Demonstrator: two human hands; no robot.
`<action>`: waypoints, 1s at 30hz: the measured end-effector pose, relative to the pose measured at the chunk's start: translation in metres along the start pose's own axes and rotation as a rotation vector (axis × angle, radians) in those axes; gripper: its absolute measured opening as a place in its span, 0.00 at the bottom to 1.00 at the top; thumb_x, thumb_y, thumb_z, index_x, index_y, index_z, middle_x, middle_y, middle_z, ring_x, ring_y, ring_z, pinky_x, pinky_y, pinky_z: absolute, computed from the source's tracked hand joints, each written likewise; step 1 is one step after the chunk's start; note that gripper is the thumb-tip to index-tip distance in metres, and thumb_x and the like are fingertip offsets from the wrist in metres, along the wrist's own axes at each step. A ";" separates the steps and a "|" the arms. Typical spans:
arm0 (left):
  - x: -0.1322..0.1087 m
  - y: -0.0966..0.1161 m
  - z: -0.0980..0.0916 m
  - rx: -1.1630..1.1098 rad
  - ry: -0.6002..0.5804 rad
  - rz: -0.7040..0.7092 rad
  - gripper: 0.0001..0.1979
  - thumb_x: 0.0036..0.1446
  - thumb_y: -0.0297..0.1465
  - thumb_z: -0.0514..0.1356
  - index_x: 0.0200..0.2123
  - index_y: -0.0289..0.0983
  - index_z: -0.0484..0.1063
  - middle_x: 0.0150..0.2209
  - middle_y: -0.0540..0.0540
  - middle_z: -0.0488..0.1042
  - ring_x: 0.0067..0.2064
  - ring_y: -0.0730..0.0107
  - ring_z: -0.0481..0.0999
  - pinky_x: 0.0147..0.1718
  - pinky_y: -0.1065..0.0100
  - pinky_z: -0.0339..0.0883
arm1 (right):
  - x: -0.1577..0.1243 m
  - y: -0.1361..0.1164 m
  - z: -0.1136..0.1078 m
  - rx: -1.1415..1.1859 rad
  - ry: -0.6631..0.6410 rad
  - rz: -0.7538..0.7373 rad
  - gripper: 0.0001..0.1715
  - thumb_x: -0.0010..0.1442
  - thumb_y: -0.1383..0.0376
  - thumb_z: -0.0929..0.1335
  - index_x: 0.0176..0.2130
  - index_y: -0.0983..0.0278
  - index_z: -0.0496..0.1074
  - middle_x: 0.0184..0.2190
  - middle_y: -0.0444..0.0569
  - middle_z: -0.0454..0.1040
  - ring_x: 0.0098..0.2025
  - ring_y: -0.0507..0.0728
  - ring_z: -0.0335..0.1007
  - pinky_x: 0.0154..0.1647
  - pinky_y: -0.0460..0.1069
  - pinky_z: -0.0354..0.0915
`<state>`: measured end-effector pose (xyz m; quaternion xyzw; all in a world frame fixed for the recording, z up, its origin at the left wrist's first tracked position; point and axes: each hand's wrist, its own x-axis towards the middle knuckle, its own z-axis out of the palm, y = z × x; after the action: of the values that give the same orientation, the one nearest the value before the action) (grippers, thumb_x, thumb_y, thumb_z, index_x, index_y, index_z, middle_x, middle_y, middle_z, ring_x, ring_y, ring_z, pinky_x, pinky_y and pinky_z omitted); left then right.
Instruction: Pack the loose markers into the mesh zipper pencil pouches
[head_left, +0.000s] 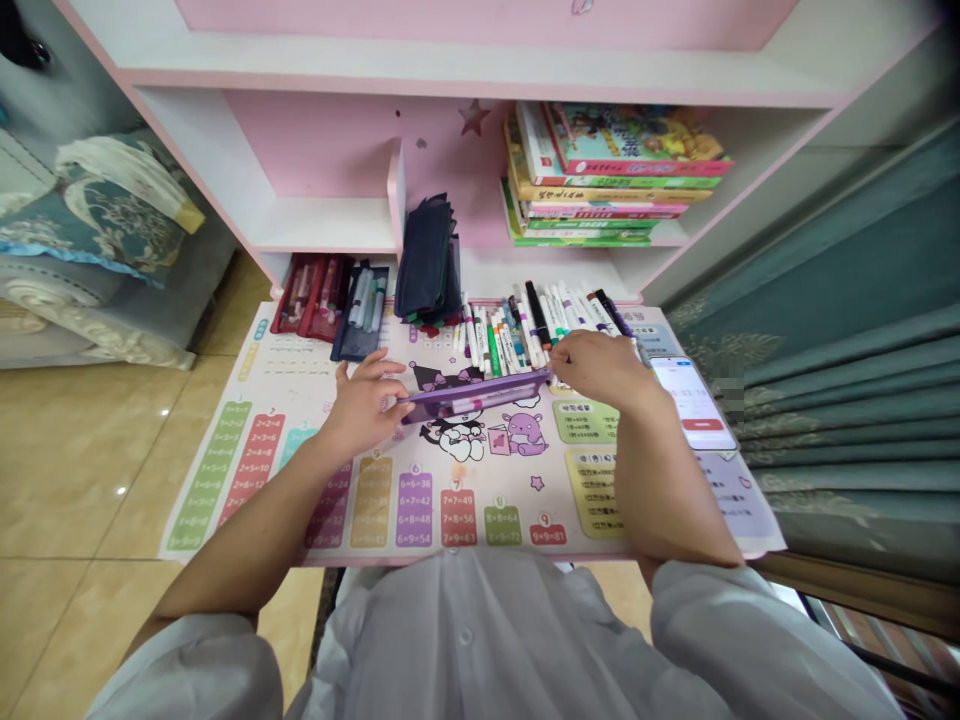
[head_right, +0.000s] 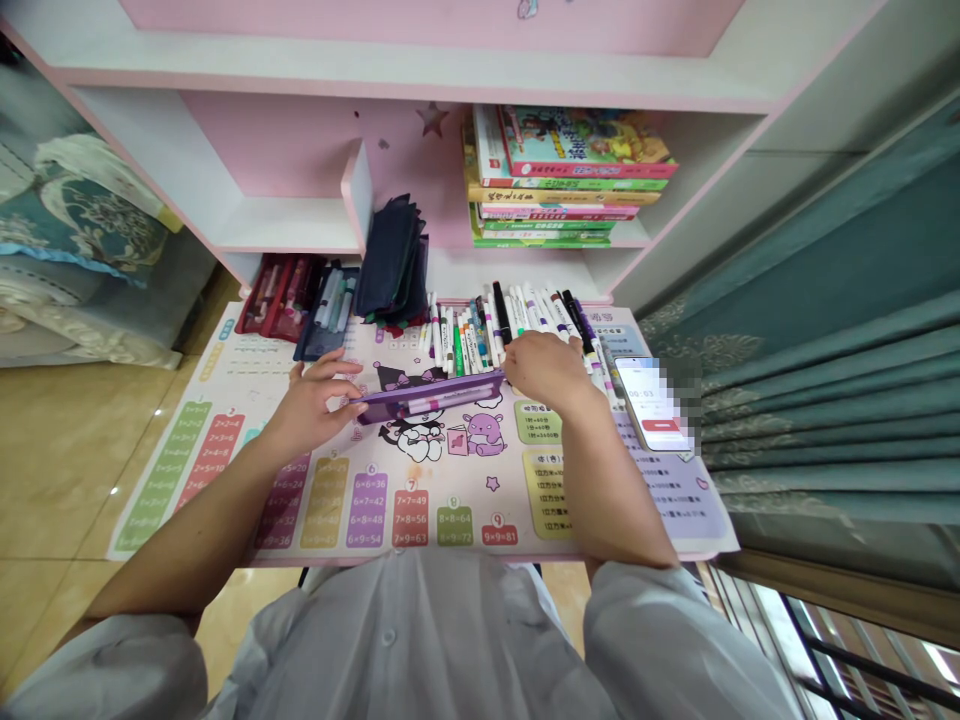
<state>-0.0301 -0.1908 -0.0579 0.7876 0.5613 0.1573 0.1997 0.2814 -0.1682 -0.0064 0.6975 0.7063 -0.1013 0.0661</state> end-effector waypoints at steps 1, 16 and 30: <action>0.000 0.000 0.000 0.001 -0.002 0.000 0.06 0.54 0.32 0.63 0.25 0.41 0.75 0.54 0.45 0.77 0.67 0.42 0.62 0.62 0.30 0.44 | 0.000 0.000 0.000 0.000 0.005 0.001 0.14 0.57 0.67 0.60 0.24 0.64 0.68 0.39 0.55 0.76 0.39 0.62 0.69 0.46 0.63 0.64; 0.000 -0.002 0.010 0.090 -0.011 0.008 0.03 0.54 0.33 0.65 0.30 0.41 0.77 0.56 0.44 0.76 0.67 0.45 0.62 0.63 0.31 0.44 | -0.002 -0.001 -0.006 -0.043 -0.068 -0.022 0.15 0.61 0.68 0.58 0.26 0.64 0.68 0.40 0.54 0.75 0.41 0.61 0.70 0.48 0.61 0.63; 0.007 0.025 0.045 0.195 0.130 0.201 0.10 0.63 0.32 0.58 0.34 0.42 0.79 0.52 0.43 0.78 0.65 0.47 0.65 0.63 0.30 0.40 | -0.004 -0.007 -0.002 0.044 0.013 -0.071 0.15 0.59 0.74 0.60 0.31 0.69 0.75 0.42 0.61 0.77 0.47 0.68 0.73 0.56 0.74 0.56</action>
<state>0.0142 -0.1972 -0.0851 0.8436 0.5041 0.1719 0.0687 0.2743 -0.1713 -0.0028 0.6740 0.7286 -0.1144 0.0424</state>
